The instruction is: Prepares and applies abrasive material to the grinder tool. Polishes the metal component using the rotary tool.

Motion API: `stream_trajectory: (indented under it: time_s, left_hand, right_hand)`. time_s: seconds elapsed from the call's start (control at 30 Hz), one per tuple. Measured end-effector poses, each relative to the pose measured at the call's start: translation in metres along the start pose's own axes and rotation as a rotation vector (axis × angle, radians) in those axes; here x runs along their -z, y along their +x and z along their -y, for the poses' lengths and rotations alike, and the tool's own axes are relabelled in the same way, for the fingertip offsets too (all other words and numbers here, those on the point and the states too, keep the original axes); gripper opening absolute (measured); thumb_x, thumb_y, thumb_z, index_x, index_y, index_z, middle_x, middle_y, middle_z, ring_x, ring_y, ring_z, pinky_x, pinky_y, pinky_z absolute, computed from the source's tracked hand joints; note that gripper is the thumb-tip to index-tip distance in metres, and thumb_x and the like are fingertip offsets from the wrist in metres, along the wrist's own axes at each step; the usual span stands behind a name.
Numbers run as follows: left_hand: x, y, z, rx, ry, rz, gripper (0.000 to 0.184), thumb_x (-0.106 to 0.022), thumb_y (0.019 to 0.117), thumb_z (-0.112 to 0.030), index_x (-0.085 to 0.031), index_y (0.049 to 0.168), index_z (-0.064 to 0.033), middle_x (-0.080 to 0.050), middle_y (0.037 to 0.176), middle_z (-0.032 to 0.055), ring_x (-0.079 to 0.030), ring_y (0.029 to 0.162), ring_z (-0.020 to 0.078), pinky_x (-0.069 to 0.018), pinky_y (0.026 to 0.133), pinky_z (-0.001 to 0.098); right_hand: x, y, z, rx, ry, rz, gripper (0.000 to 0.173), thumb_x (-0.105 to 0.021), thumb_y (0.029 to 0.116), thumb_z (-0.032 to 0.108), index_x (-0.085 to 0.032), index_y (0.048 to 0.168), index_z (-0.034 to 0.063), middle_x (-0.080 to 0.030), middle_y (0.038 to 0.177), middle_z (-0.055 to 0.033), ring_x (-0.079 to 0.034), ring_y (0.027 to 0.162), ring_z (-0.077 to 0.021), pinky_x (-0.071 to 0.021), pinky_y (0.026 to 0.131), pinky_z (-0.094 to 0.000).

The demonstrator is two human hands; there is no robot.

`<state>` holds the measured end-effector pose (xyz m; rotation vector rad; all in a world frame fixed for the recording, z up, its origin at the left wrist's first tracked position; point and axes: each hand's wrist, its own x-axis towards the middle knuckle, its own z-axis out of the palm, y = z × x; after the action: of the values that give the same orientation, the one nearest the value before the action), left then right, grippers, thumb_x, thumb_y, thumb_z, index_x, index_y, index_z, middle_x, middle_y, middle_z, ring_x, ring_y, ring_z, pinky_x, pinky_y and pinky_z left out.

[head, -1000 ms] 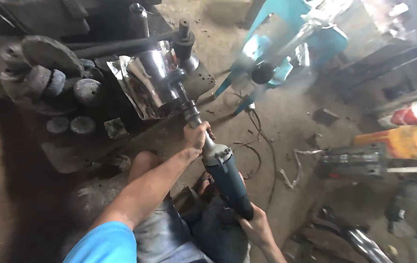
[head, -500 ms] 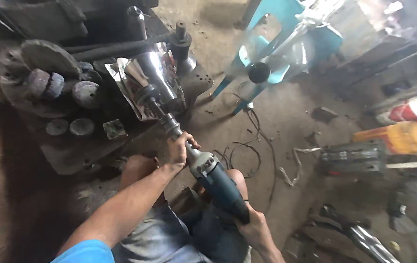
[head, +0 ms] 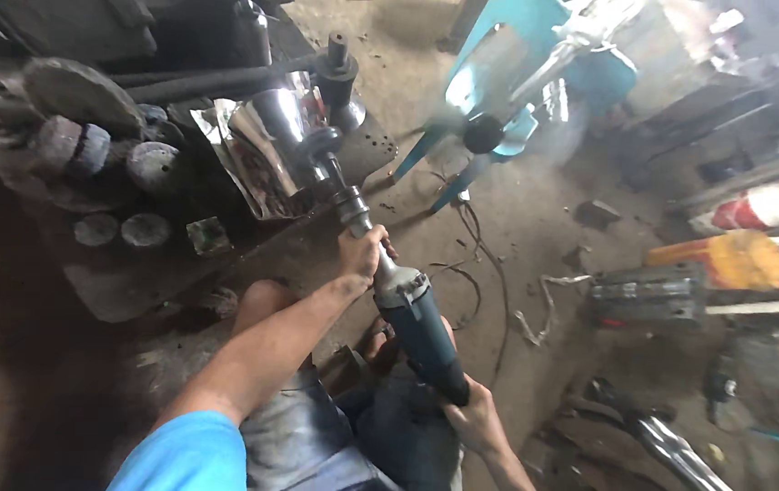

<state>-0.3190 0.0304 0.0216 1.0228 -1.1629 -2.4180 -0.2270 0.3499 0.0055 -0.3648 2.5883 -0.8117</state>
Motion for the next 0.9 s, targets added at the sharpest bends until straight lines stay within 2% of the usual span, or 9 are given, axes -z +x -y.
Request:
stream_trajectory:
  time_s: [0.1, 0.2, 0.33, 0.43, 0.53, 0.67, 0.83, 0.9]
  left_hand:
    - [-0.011, 0.007, 0.001, 0.01, -0.019, -0.047, 0.013, -0.064, 0.0913, -0.005, -0.058, 0.102, 0.0002, -0.065, 0.071, 0.0119, -0.066, 0.056, 0.0235, -0.0612, 0.054, 0.0399]
    - [-0.006, -0.01, -0.006, 0.032, 0.018, -0.013, 0.014, -0.062, 0.091, -0.009, -0.058, 0.104, -0.0054, -0.064, 0.073, 0.0084, -0.066, 0.059, 0.0215, -0.0602, 0.056, 0.0388]
    - [0.021, -0.026, -0.003, -0.02, 0.083, 0.071, 0.012, -0.062, 0.0891, -0.021, -0.061, 0.097, -0.0118, -0.062, 0.067, 0.0059, -0.062, 0.054, 0.0202, -0.0555, 0.053, 0.0378]
    - [0.04, -0.027, 0.008, -0.113, 0.01, 0.11, 0.007, -0.058, 0.0919, -0.018, -0.058, 0.091, -0.0117, -0.061, 0.065, 0.0058, -0.063, 0.056, 0.0211, -0.0576, 0.057, 0.0404]
    - [0.053, -0.023, 0.016, -0.137, -0.06, 0.079, 0.008, -0.056, 0.0895, -0.016, -0.056, 0.084, -0.0107, -0.061, 0.063, 0.0064, -0.063, 0.055, 0.0217, -0.0576, 0.059, 0.0412]
    - [0.052, -0.022, 0.017, -0.121, -0.058, 0.093, 0.006, -0.057, 0.0907, -0.017, -0.058, 0.088, -0.0117, -0.061, 0.064, 0.0058, -0.063, 0.056, 0.0214, -0.0572, 0.059, 0.0415]
    - [0.029, -0.024, 0.005, -0.07, 0.007, 0.112, 0.005, -0.061, 0.0889, -0.018, -0.059, 0.088, -0.0124, -0.061, 0.064, 0.0055, -0.061, 0.053, 0.0196, -0.0552, 0.054, 0.0376]
    - [0.018, -0.017, 0.004, -0.028, 0.009, 0.1, 0.008, -0.062, 0.0882, -0.017, -0.06, 0.092, -0.01, -0.062, 0.066, 0.0067, -0.063, 0.055, 0.021, -0.0568, 0.054, 0.0391]
  right_hand:
    - [0.002, 0.001, 0.003, -0.019, 0.024, -0.004, 0.036, -0.079, 0.0808, 0.041, -0.075, 0.101, 0.0114, -0.076, 0.087, 0.0012, -0.073, 0.082, -0.0073, -0.0627, 0.08, -0.0362]
    - [0.001, -0.002, -0.002, 0.001, 0.012, -0.012, 0.038, -0.08, 0.082, 0.043, -0.075, 0.104, 0.0119, -0.077, 0.09, 0.0017, -0.073, 0.084, -0.0066, -0.0631, 0.081, -0.0358]
    - [-0.001, -0.007, -0.004, 0.007, -0.064, -0.006, 0.038, -0.08, 0.0817, 0.043, -0.074, 0.105, 0.0138, -0.076, 0.087, 0.0016, -0.074, 0.082, -0.0088, -0.0632, 0.077, -0.0394]
    - [-0.001, -0.01, -0.006, 0.049, -0.146, 0.005, 0.039, -0.08, 0.0801, 0.041, -0.074, 0.106, 0.0133, -0.076, 0.084, -0.0018, -0.075, 0.08, -0.0151, -0.0625, 0.074, -0.0465]
    - [0.0, -0.009, -0.006, 0.072, -0.207, 0.016, 0.043, -0.079, 0.0786, 0.044, -0.073, 0.107, 0.0129, -0.075, 0.081, -0.0034, -0.075, 0.077, -0.019, -0.0618, 0.071, -0.05]
    - [-0.002, -0.009, -0.007, 0.08, -0.185, -0.005, 0.043, -0.079, 0.0777, 0.044, -0.073, 0.106, 0.0118, -0.075, 0.081, -0.0031, -0.075, 0.076, -0.0173, -0.062, 0.07, -0.0472]
    - [-0.002, -0.008, -0.009, 0.062, -0.093, -0.026, 0.041, -0.08, 0.0793, 0.042, -0.074, 0.107, 0.0123, -0.076, 0.086, -0.0004, -0.074, 0.08, -0.0106, -0.0631, 0.075, -0.0408]
    - [0.0, -0.006, -0.007, 0.02, -0.058, -0.012, 0.04, -0.08, 0.08, 0.042, -0.074, 0.106, 0.012, -0.076, 0.087, 0.0002, -0.074, 0.082, -0.0091, -0.063, 0.078, -0.039]
